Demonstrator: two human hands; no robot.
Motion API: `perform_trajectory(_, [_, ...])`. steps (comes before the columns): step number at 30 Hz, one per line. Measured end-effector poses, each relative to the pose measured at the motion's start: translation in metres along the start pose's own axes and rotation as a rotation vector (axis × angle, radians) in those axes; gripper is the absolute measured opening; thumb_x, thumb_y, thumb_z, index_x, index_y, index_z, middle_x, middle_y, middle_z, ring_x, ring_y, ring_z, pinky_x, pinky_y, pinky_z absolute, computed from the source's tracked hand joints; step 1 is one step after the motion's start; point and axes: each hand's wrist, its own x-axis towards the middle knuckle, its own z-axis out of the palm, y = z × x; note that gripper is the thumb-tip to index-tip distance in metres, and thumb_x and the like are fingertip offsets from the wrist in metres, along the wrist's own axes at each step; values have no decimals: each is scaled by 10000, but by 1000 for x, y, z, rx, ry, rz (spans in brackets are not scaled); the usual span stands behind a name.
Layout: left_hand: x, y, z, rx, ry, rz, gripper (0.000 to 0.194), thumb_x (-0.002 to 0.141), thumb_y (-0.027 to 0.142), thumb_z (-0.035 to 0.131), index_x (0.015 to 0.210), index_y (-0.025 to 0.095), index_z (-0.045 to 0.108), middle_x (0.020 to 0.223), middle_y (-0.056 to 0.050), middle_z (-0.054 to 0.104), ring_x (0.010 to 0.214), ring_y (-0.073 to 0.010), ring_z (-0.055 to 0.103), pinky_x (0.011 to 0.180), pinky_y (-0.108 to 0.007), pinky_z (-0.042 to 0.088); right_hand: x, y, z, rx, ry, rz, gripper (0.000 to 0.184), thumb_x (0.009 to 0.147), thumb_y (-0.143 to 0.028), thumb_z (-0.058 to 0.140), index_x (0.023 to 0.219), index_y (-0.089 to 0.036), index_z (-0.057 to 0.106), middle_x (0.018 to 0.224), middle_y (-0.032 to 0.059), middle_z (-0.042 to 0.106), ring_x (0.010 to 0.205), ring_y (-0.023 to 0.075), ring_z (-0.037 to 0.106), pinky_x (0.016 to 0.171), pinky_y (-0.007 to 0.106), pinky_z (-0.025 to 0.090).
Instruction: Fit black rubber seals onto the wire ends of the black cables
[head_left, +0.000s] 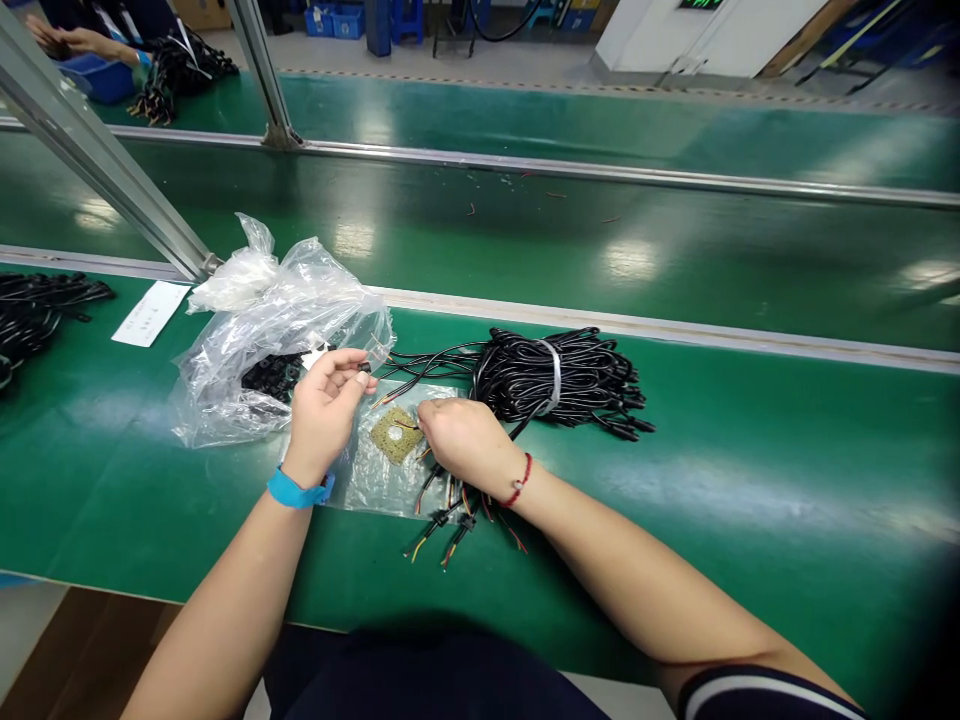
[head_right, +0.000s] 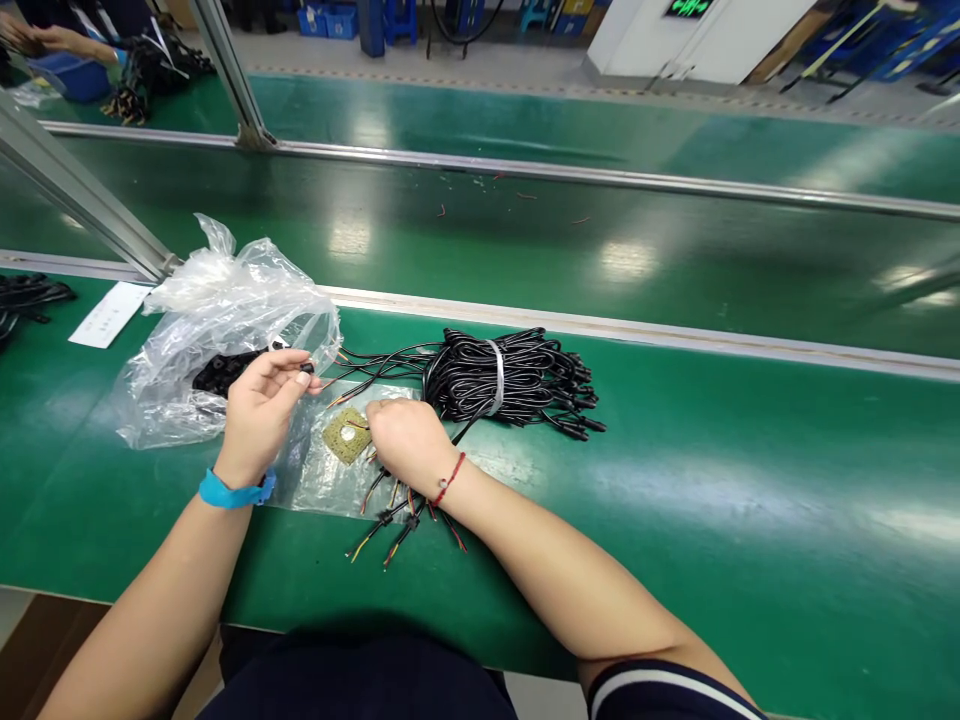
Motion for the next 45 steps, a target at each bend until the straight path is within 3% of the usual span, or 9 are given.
perform_trajectory(3, [0, -1, 0, -7, -23, -44, 188, 768, 206, 640, 945, 146, 613, 749, 0, 638, 672, -106, 629, 667, -230, 513, -3, 3, -6, 35, 13, 6, 172, 900, -163, 452, 812, -135, 597, 764, 89, 669, 709, 180, 624, 625, 255, 420])
perform_trajectory(5, [-1, -1, 1, -7, -57, -94, 158, 778, 236, 638, 903, 140, 634, 723, -3, 635, 646, -94, 602, 634, -212, 491, -9, 8, -12, 162, 93, 1, 154, 914, -191, 456, 835, -163, 586, 793, 42, 670, 732, 146, 617, 656, 230, 428])
perform_trajectory(9, [-5, 0, 7, -194, -195, -293, 166, 787, 277, 635, 895, 152, 648, 716, -6, 635, 614, -83, 566, 593, -202, 461, -25, 24, -24, 463, 487, -9, 139, 918, -233, 465, 855, -187, 579, 788, 16, 658, 713, 128, 579, 696, 244, 424])
perform_trajectory(11, [-8, 1, 11, -318, -259, -389, 169, 774, 265, 651, 909, 163, 644, 732, -7, 641, 629, -85, 576, 620, -211, 471, -29, 30, -25, 465, 585, -41, 148, 919, -242, 465, 848, -187, 582, 768, 19, 659, 691, 133, 565, 700, 263, 413])
perform_trajectory(17, [-13, 1, 17, -380, -340, -472, 179, 772, 233, 663, 936, 165, 646, 747, -17, 646, 652, -94, 585, 653, -220, 470, -29, 34, -20, 424, 545, -160, 184, 931, -241, 444, 826, -179, 582, 747, 11, 672, 643, 123, 553, 694, 272, 368])
perform_trajectory(31, [-15, 5, 14, -269, -323, -410, 170, 766, 236, 670, 928, 185, 665, 714, -6, 639, 682, -116, 600, 683, -244, 477, -28, 30, -22, 451, 531, -22, 199, 925, -253, 439, 811, -184, 587, 747, 0, 671, 623, 119, 539, 690, 264, 368])
perform_trajectory(45, [-15, 5, 16, -137, -325, -334, 151, 775, 248, 660, 911, 184, 649, 684, 6, 609, 656, -111, 576, 667, -239, 459, -26, 29, -16, 365, 619, -37, 188, 923, -232, 455, 797, -175, 582, 717, -9, 666, 589, 110, 533, 681, 252, 361])
